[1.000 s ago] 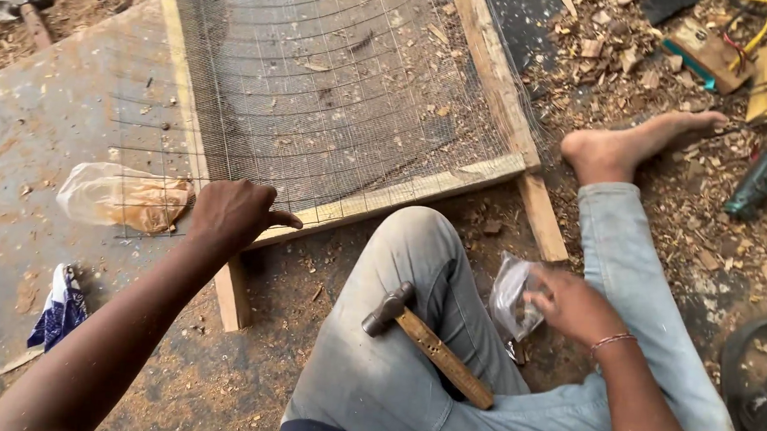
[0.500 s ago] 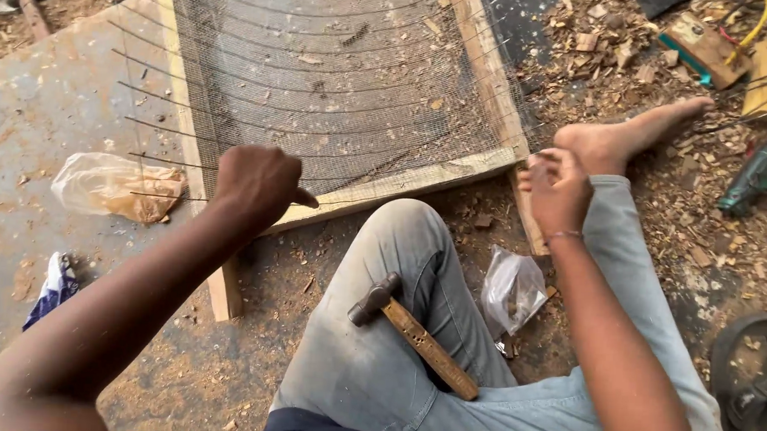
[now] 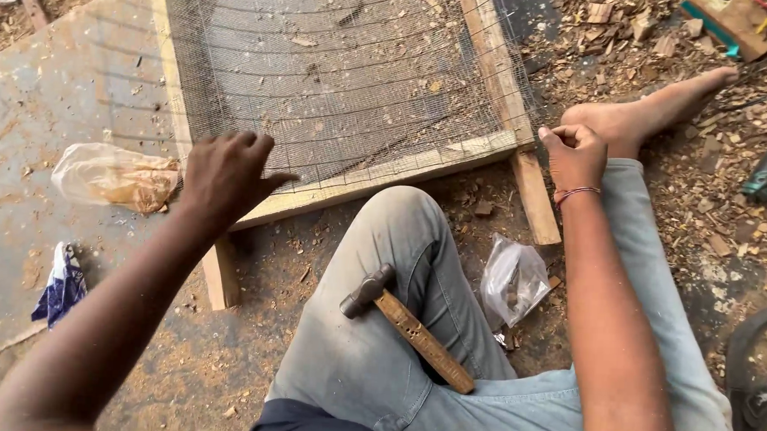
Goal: The person is building a wooden frame with a mesh screen, using a hammer to secure nails and staples.
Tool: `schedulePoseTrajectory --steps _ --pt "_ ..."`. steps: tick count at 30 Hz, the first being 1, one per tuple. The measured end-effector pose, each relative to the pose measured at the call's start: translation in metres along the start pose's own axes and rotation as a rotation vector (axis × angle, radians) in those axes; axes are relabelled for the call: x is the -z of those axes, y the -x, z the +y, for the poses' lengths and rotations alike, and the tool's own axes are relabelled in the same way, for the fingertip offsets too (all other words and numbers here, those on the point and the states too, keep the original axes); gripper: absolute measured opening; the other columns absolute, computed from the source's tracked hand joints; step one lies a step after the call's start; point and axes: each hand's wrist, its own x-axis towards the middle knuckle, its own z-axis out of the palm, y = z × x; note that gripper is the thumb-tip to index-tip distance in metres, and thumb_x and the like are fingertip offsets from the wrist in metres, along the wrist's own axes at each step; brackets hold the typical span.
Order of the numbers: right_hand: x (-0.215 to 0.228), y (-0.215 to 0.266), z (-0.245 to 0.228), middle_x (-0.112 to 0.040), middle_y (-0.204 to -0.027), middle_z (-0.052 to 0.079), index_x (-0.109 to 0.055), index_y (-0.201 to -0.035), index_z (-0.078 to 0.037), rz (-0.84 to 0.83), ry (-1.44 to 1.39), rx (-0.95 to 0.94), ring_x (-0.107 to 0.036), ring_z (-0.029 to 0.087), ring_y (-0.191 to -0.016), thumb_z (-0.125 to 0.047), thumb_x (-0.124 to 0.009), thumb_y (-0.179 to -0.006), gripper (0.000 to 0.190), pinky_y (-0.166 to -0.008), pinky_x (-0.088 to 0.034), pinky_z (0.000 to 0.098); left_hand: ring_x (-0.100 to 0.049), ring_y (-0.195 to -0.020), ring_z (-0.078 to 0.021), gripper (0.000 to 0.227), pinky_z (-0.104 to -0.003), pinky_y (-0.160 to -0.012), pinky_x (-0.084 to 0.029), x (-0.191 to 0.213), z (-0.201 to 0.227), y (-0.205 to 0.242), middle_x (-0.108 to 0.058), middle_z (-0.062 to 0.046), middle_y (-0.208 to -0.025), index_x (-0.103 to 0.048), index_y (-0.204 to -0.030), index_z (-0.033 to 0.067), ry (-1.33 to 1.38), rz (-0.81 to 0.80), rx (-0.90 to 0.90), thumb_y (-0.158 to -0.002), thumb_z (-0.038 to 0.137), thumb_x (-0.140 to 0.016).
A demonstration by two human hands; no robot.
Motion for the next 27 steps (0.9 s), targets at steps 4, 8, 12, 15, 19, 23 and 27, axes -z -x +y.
schedulePoseTrajectory --steps 4,8,12,15,19,23,27 --pt "0.003 -0.001 0.004 -0.074 -0.085 0.000 -0.074 -0.093 -0.003 0.054 0.133 0.018 -0.064 0.006 -0.073 -0.015 -0.085 -0.087 0.018 -0.065 -0.052 0.0228 -0.060 -0.110 -0.0276 0.071 -0.043 -0.090 -0.051 -0.033 -0.011 0.012 -0.064 -0.014 -0.123 -0.060 -0.138 0.0155 -0.022 0.243 0.095 -0.095 0.072 -0.060" --pt "0.022 -0.036 0.065 -0.070 -0.085 0.004 -0.077 -0.096 -0.001 -0.081 0.282 0.265 -0.062 0.013 -0.073 -0.019 -0.087 -0.096 0.021 -0.062 -0.050 0.0289 -0.003 -0.156 -0.0373 0.108 -0.056 -0.122 -0.010 -0.068 -0.018 0.013 -0.005 -0.022 -0.169 -0.023 -0.166 0.0140 0.186 0.224 0.641 -0.089 0.083 -0.056" --pt "0.014 -0.024 0.010 -0.064 -0.079 0.003 -0.071 -0.104 -0.005 -0.144 0.401 -0.099 -0.057 0.013 -0.055 -0.027 -0.080 -0.102 0.024 -0.035 -0.038 0.0347 0.016 -0.160 -0.0279 0.119 -0.051 -0.128 0.006 -0.106 -0.023 0.006 0.016 -0.013 -0.173 0.001 -0.166 0.0108 0.409 -0.056 0.689 -0.087 0.092 -0.034" --pt "0.025 -0.043 0.040 -0.065 -0.082 0.005 -0.067 -0.105 -0.001 -0.154 0.350 -0.064 -0.059 0.013 -0.057 -0.022 -0.079 -0.105 0.024 -0.037 -0.040 0.0328 0.017 -0.159 -0.0296 0.118 -0.052 -0.128 0.009 -0.130 -0.022 0.005 0.016 -0.015 -0.174 0.002 -0.168 0.0108 0.424 -0.051 0.646 -0.088 0.094 -0.024" --pt "0.017 -0.029 0.012 -0.066 -0.084 0.007 -0.064 -0.110 0.000 -0.133 0.293 -0.060 -0.061 0.012 -0.059 -0.020 -0.079 -0.106 0.025 -0.039 -0.041 0.0297 0.019 -0.158 -0.0287 0.120 -0.054 -0.125 0.010 -0.156 -0.025 -0.002 0.016 -0.012 -0.173 0.005 -0.167 0.0128 0.530 -0.114 0.642 -0.083 0.095 -0.021" --pt "0.028 -0.047 0.034 -0.069 -0.088 0.007 -0.063 -0.118 0.002 -0.145 0.283 -0.077 -0.063 0.011 -0.062 -0.018 -0.079 -0.108 0.027 -0.045 -0.046 0.0253 0.019 -0.157 -0.0292 0.124 -0.056 -0.124 0.008 -0.151 -0.026 0.004 0.014 -0.015 -0.172 0.004 -0.166 0.0125 0.486 -0.124 0.614 -0.081 0.098 -0.023" --pt "0.033 -0.050 0.043 -0.070 -0.096 0.004 -0.064 -0.123 0.000 -0.189 0.148 -0.089 -0.064 0.011 -0.069 -0.015 -0.079 -0.107 0.026 -0.051 -0.050 0.0248 0.018 -0.156 -0.0295 0.124 -0.058 -0.123 0.009 -0.149 -0.029 0.000 0.014 -0.018 -0.173 0.002 -0.166 0.0087 0.485 -0.101 0.564 -0.085 0.098 -0.026"
